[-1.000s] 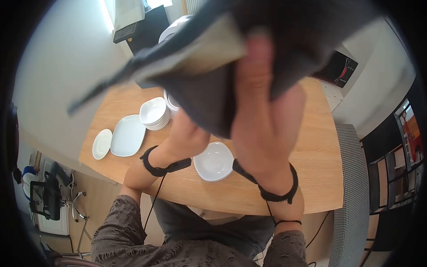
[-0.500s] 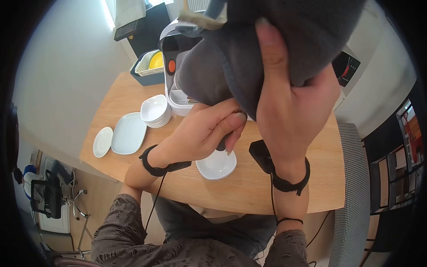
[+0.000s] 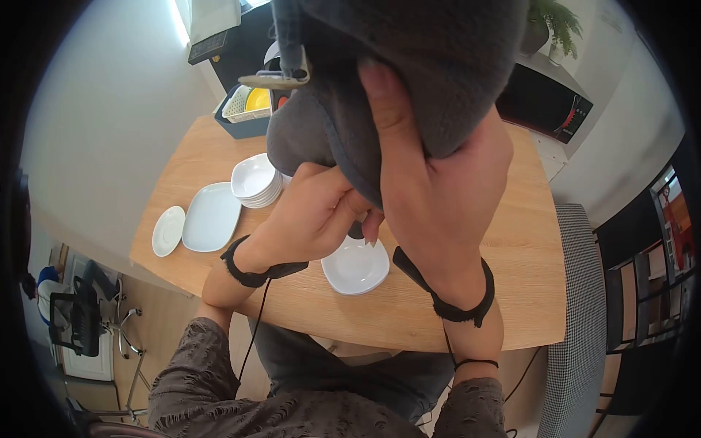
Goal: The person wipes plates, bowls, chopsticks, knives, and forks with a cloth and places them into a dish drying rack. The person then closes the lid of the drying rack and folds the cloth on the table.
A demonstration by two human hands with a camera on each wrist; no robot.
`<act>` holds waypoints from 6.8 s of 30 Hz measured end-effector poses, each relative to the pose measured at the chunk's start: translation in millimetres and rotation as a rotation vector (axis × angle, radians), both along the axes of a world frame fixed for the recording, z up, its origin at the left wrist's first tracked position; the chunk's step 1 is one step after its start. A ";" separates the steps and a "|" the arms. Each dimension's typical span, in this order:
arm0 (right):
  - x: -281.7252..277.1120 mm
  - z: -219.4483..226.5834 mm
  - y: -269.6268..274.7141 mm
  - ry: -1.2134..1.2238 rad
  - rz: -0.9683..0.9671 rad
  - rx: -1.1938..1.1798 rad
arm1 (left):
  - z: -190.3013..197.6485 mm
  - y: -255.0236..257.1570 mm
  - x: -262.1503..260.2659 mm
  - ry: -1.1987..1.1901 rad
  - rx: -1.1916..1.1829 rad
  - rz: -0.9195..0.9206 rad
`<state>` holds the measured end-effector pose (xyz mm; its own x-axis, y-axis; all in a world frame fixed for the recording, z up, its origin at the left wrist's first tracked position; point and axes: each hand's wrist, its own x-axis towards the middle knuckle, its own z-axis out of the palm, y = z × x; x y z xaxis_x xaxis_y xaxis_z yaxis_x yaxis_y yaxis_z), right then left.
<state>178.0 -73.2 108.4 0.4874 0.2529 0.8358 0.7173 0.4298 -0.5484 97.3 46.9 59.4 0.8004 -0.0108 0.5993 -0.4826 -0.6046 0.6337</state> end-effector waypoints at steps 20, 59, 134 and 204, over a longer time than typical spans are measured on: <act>20.1 -8.8 5.6 -0.212 -0.075 0.111 | 3.7 -3.2 -1.6 0.053 -0.080 -0.019; 42.1 -21.4 2.7 -0.097 -0.097 -0.165 | 4.7 14.6 -3.8 0.188 -0.097 -0.067; 11.4 -8.5 9.6 -0.094 0.140 -0.537 | 3.5 23.2 -4.1 -0.575 -0.555 0.035; 50.1 10.7 -30.4 0.031 -0.379 -0.005 | -106.3 61.1 55.9 0.584 0.675 0.031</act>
